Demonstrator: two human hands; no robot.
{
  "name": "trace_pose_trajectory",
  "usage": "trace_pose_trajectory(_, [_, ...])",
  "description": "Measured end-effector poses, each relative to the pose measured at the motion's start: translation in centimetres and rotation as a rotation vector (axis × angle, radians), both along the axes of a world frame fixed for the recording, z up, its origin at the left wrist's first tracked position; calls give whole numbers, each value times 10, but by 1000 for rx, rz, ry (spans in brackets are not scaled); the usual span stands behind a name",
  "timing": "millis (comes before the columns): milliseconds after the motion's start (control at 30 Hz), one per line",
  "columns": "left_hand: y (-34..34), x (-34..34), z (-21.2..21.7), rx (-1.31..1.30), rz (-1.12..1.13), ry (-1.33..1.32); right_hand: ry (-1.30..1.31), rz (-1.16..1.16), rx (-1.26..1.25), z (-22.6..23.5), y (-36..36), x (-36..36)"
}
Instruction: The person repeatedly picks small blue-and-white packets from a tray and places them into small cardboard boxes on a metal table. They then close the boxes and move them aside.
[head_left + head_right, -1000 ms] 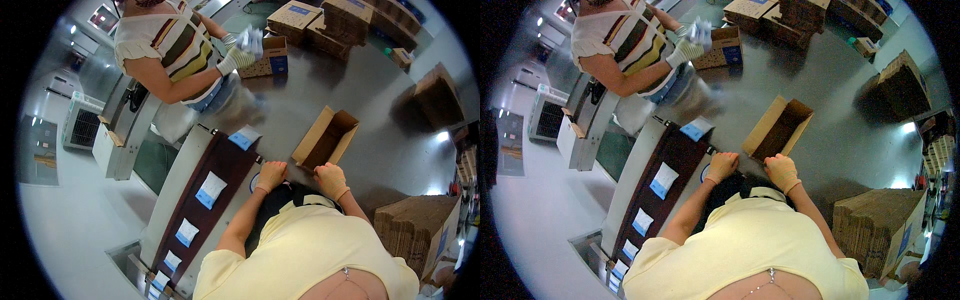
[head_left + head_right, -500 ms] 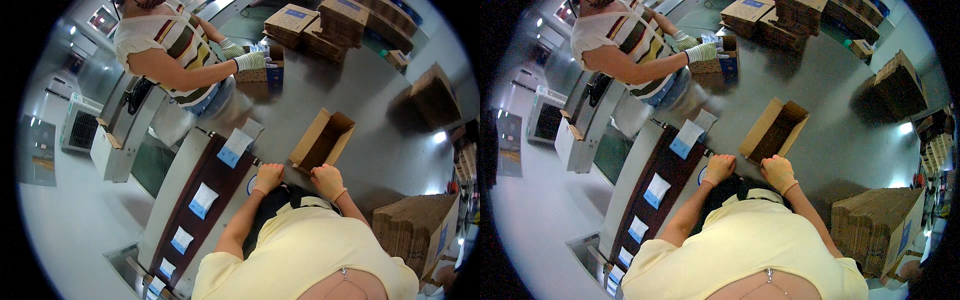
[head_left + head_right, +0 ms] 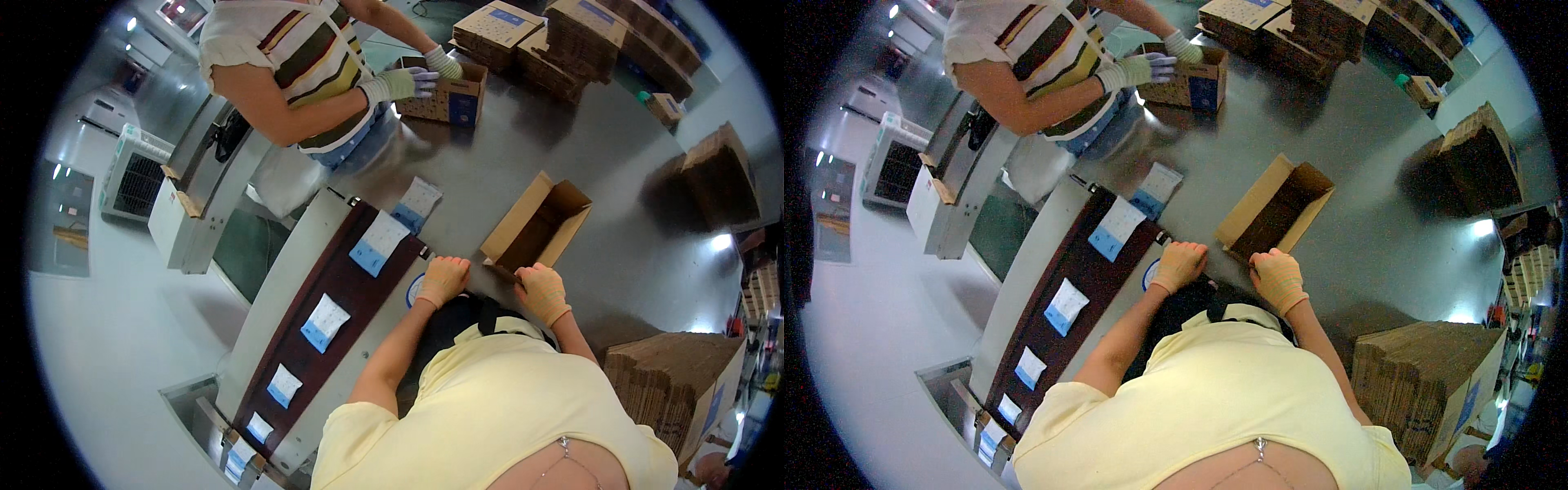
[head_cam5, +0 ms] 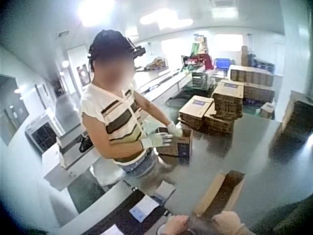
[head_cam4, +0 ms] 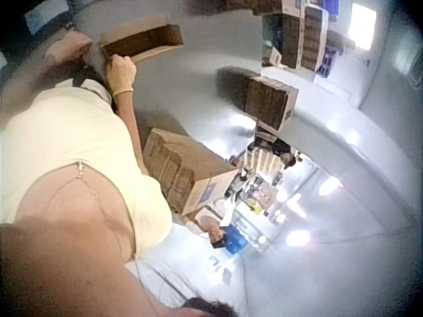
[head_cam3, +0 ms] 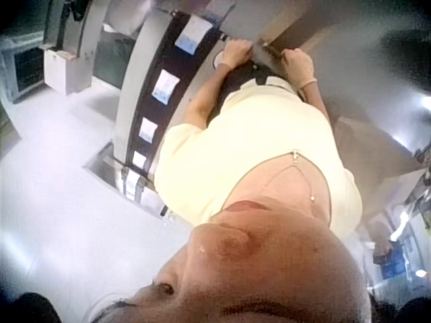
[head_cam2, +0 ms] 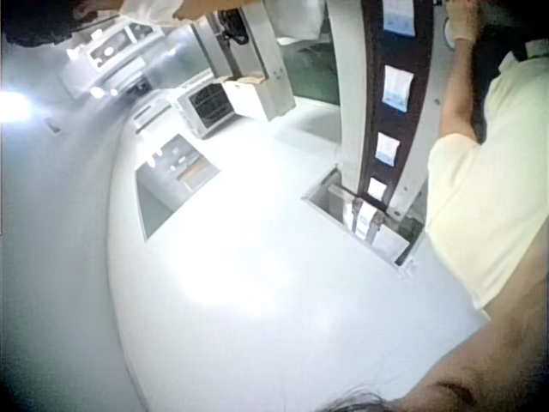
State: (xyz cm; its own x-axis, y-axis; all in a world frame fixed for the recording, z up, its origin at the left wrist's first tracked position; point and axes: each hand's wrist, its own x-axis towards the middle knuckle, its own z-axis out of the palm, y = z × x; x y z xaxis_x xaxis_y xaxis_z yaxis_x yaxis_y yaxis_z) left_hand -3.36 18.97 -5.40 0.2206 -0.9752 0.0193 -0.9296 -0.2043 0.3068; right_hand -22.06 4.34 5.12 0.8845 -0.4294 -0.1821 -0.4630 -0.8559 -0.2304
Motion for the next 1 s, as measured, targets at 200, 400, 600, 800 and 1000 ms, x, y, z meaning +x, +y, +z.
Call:
trace_pose_trajectory(200, [-2, 0, -1, -8, 3, -3, -71, 14, -7, -3, -4, -1])
trace_pose_trajectory(400, [-1, 0, -3, 0, 5, -19, -42, 6, -4, 2, -3, 2])
trace_pose_trajectory(600, [-1, 0, -4, -2, 1, -29, -49, 6, 11, 5, -4, 2])
trace_pose_trajectory(800, [-2, -1, 0, 44, 4, -33, 19, 2, 28, 3, -6, 4])
trace_pose_trajectory(1000, [-3, 0, 2, 24, 0, -31, 21, 11, 28, 5, -7, 5])
